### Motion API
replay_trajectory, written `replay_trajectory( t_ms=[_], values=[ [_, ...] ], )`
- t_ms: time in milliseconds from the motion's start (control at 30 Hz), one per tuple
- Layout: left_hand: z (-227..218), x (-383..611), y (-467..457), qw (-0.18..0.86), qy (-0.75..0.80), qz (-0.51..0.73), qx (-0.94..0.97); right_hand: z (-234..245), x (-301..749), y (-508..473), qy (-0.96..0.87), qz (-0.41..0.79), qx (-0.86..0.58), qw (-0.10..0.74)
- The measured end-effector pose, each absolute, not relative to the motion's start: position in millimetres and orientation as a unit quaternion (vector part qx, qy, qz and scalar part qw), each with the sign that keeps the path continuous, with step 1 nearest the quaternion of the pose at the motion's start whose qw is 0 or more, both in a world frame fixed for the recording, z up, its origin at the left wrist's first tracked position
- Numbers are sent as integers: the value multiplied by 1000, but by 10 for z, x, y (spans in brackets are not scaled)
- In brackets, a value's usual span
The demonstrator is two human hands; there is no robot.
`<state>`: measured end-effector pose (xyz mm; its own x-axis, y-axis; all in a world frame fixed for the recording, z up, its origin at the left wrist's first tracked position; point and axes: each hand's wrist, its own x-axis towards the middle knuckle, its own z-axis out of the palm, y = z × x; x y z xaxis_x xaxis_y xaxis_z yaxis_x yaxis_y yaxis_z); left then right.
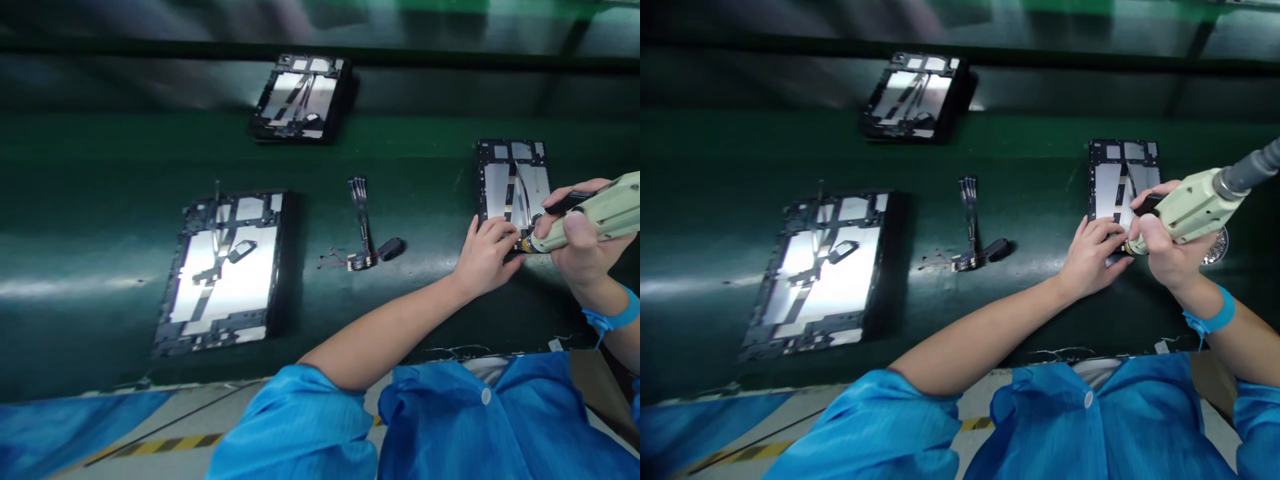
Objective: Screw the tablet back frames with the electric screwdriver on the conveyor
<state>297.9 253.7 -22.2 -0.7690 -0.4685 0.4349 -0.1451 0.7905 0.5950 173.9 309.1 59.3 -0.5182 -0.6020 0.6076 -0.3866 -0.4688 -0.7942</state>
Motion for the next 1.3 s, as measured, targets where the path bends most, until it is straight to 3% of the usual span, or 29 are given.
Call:
replay_trajectory(
  t_ms=[1300],
  values=[
    [-163,2982,2547,258,-908,-276,182,572,1749,3108,479,-710,-507,97]
  ],
)
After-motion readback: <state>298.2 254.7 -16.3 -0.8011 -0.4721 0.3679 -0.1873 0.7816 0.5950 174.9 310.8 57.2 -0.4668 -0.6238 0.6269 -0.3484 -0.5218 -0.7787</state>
